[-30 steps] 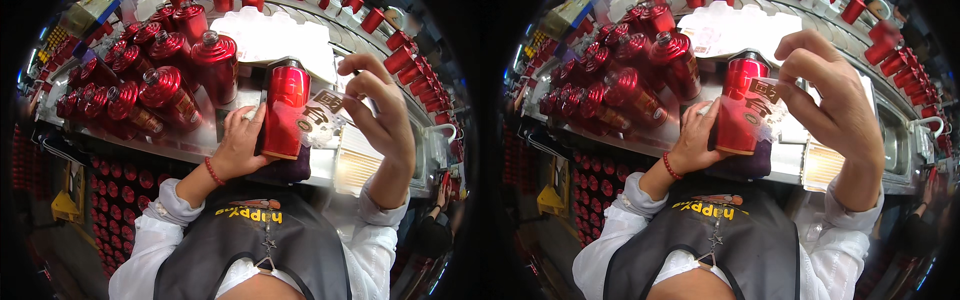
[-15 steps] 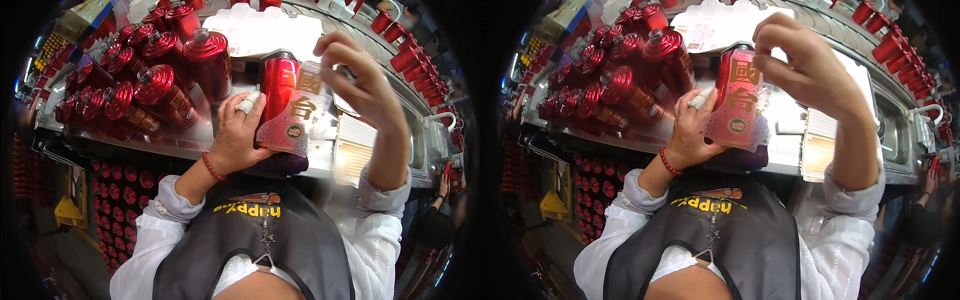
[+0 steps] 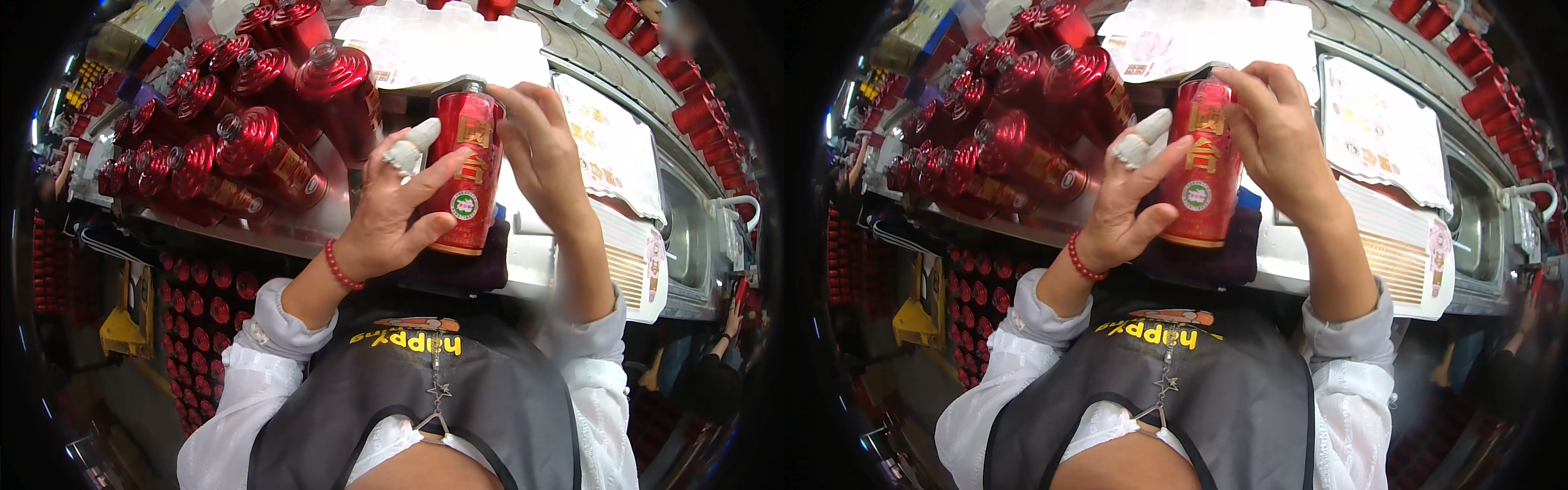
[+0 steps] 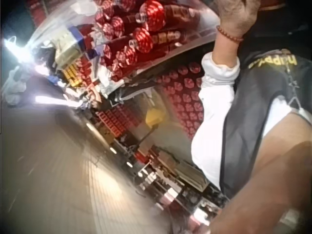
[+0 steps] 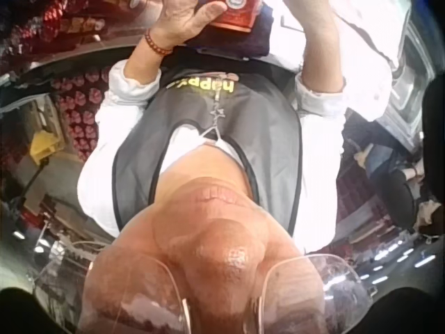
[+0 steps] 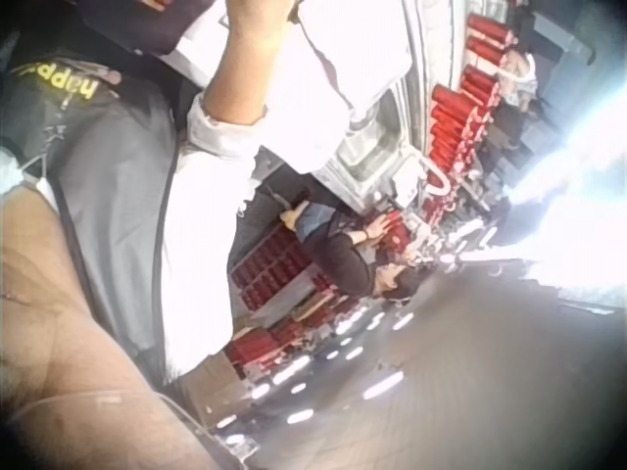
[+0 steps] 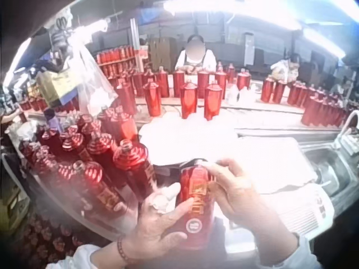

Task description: The person applies paper labels to red cylindrical bottles, smooths them with a green cloth, and uses a wooden stick to press the label edges. They repeat this process for multiple bottles on a metal workbench.

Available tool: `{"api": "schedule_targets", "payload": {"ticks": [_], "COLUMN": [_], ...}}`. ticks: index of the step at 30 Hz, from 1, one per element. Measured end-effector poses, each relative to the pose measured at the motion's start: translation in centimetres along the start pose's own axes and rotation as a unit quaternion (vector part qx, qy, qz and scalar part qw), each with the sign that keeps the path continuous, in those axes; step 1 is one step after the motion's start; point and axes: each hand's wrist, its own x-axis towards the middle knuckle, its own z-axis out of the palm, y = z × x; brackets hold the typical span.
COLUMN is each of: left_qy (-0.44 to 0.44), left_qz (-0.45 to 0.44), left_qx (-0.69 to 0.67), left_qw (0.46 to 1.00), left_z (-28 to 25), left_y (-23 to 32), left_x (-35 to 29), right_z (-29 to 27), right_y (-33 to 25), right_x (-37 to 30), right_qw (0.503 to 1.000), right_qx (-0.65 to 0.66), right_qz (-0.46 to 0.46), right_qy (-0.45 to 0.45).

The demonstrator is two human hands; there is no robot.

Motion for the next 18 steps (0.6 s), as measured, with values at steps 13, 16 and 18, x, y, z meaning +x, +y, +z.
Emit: {"api": "schedule_targets", "payload": {"ticks": [13, 16, 18], "left_qy": [0.02, 0.029, 0.035], "left_qz": [-0.018, -0.019, -0.021], "left_qx": [-0.007, -0.028, -0.049], "left_qw": [1.0, 0.999, 0.998], "left_z": [1.7, 1.5, 1.5], "left_y": [-1.1, -1.2, -1.3], "left_x": [0.2, 0.2, 0.1], "right_z": [0.8, 0.7, 0.9], "right_y": [-0.1, -0.4, -0.6], "right_x": [-4.1, -4.0, -4.2], "right_qw": [0.997, 0.997, 0.996], "right_qx": [0.014, 0.029, 0.031], "right_qz": [0.04, 0.033, 0.051], "right_qy": [-0.065, -0.063, -0.072]}}
